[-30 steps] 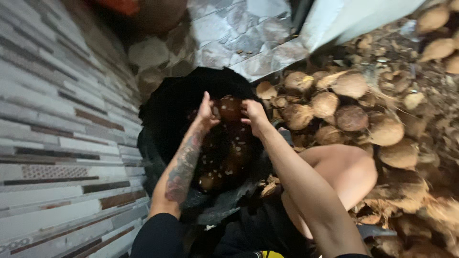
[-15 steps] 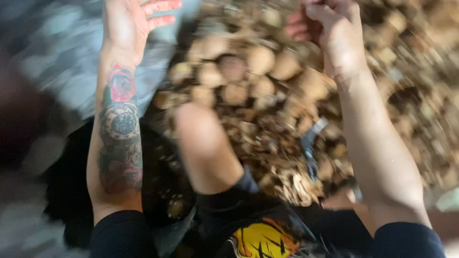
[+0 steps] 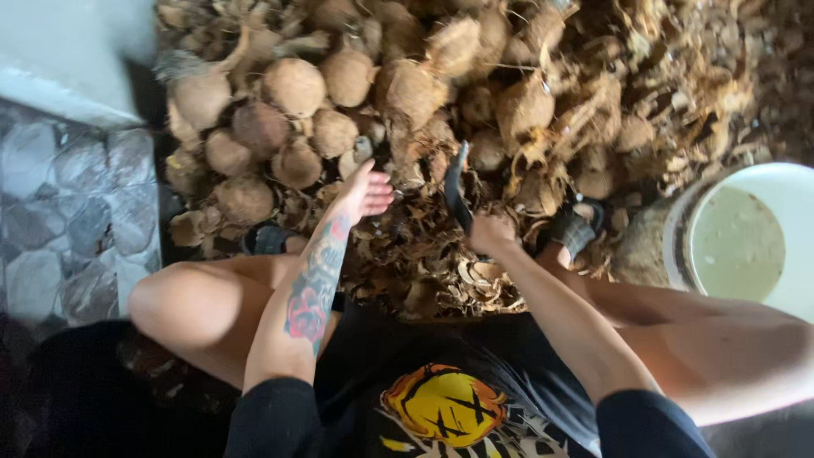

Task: The person sits on the floor and uses a large knife to peel the fibrous husk off coconuts. They hold the coconut in one hand and strike it with the knife in the other, removing the outer layer and placing the cleaned coconut into a nearby container.

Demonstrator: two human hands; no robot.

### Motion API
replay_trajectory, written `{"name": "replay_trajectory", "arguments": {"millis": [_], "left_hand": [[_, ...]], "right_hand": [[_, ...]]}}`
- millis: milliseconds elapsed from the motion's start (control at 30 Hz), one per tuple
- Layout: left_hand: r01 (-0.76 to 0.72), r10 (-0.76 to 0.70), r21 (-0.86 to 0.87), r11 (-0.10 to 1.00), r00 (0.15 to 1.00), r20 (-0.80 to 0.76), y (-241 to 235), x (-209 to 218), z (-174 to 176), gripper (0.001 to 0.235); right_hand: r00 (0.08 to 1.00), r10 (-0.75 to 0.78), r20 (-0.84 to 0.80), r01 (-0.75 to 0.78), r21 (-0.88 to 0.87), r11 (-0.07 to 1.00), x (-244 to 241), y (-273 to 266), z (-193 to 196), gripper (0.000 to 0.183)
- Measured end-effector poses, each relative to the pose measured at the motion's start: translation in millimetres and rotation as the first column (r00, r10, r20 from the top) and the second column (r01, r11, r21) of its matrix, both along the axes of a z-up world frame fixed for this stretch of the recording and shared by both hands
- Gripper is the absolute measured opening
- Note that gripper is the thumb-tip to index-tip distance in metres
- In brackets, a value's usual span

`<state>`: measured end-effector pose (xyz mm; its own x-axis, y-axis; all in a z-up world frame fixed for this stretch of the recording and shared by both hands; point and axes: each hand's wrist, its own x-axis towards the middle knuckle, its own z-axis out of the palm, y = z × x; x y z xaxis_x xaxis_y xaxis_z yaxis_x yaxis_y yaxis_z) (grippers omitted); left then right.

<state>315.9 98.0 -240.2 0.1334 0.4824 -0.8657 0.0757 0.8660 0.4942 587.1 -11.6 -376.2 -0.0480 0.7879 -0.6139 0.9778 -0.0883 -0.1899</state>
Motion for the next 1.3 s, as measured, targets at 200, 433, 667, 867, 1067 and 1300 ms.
{"name": "replay_trajectory", "arguments": {"millis": [200,433,667,867,1067,1300], "left_hand": [[-0.052,0.085,0.119,0.992,0.952,-0.296,-27,-20,-36,0.073],[0.302,-0.063,0.316,0.899,0.805,-0.59,-34,-5,-68,0.034],[0.655,-0.556,0.711,0.258,0.702,-0.445,-61,122,-82,0.037],[0.997,-0.71,-0.047,-0.064,-0.078,-0.7,-73,223,-97,0.095],[0.989,-0.695,-0.088,0.115,0.017,-0.719,-72,243,-134,0.132],[0.985,-0.699,-0.166,0.057,-0.079,-0.711,-63,242,-107,0.132]], "right_hand": [[0.986,-0.165,-0.037,0.156,-0.18,0.971,-21,12,-10,0.099],[0.852,-0.454,-0.261,0.403,-0.227,0.886,53,44,108,0.071],[0.713,-0.578,-0.398,0.565,-0.163,0.809,152,63,378,0.038],[0.449,-0.377,-0.81,0.785,0.156,0.6,242,7,361,0.033],[0.06,-0.521,-0.852,0.914,-0.163,0.371,336,-20,273,0.014],[-0.044,-0.61,-0.791,0.93,-0.255,0.264,332,-15,283,0.029]]}}
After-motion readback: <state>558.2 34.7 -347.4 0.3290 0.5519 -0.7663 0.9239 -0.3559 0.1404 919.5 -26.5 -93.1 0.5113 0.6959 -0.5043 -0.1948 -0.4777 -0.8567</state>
